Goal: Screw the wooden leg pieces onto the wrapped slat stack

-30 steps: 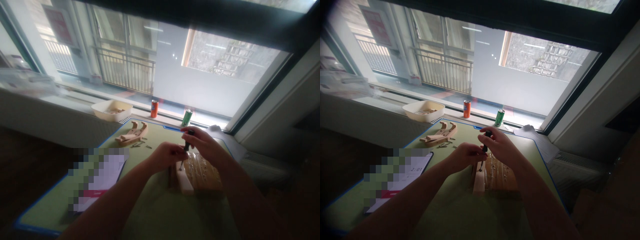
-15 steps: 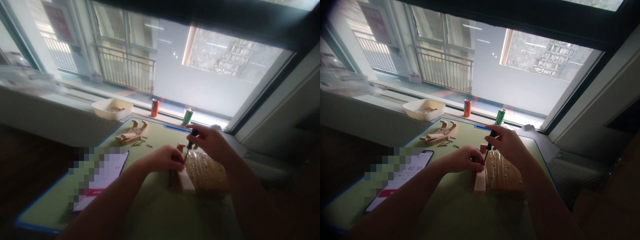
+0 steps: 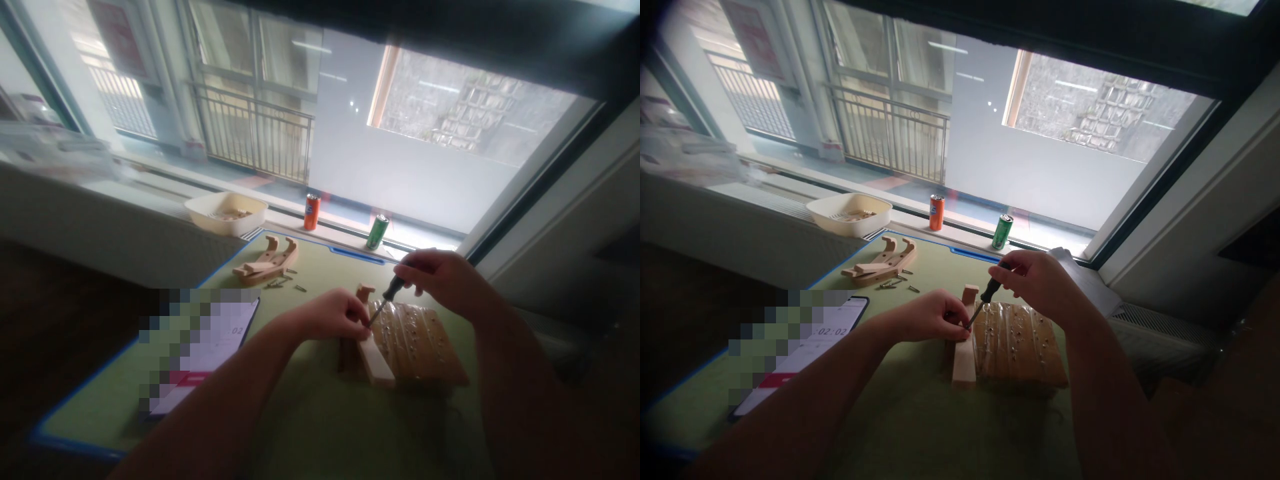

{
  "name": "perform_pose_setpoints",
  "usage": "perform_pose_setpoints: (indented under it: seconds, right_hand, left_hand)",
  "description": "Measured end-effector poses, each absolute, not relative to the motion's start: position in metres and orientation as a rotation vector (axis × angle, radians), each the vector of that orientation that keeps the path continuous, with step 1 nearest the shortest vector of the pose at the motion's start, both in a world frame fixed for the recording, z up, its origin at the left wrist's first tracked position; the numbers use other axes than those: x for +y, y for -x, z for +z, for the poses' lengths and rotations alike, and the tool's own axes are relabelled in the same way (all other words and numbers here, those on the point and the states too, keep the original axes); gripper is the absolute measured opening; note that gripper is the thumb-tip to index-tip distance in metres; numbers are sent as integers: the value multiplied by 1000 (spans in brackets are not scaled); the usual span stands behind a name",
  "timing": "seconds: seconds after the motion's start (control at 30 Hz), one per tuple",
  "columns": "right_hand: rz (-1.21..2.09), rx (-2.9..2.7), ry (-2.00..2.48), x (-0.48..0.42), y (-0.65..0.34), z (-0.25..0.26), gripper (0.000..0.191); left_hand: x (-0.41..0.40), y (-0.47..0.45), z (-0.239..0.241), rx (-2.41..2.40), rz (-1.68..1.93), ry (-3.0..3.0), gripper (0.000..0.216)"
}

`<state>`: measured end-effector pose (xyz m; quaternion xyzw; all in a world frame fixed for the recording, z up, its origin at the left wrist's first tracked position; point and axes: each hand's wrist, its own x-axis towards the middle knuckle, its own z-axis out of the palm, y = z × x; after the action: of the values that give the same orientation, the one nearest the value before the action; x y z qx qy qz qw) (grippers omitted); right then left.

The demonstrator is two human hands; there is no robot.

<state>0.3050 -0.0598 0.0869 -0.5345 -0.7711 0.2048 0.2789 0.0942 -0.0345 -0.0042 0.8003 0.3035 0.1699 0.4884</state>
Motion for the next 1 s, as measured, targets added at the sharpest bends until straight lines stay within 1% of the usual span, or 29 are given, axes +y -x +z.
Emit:
perform_pose_setpoints:
  seconds: [0.13, 0.37, 0.43, 0.57, 0.63, 0.83, 0.93, 1.0]
  right_hand:
    - [588, -2046, 1378, -59, -305, 85, 41]
    - [672, -2150, 1355, -61, -322, 90, 39]
    - [564, -2125, 1448, -63, -319, 93, 34]
    - [263, -2046, 1592, -64, -304, 92, 36]
    - [285, -2014, 1558, -62, -297, 89, 34]
    - [407, -2114, 1383, -58, -304, 81, 39]
    - [399, -2202, 1419, -60, -314, 85, 39]
    - [331, -2206, 1477, -63, -314, 90, 34]
  left_hand:
    - [-35, -95, -3, 761, 425, -1930, 29]
    - [-35, -94, -5, 746, 468, -1916, 26]
    - [-34, -94, -6, 723, 471, -1915, 26]
    - [-32, -94, -7, 682, 465, -1934, 26]
    - [-31, -93, -7, 684, 459, -1951, 27]
    - [-30, -94, -10, 683, 460, -1973, 28]
    - [-30, -94, -9, 675, 477, -1959, 27]
    - [-30, -94, -8, 667, 474, -1948, 26]
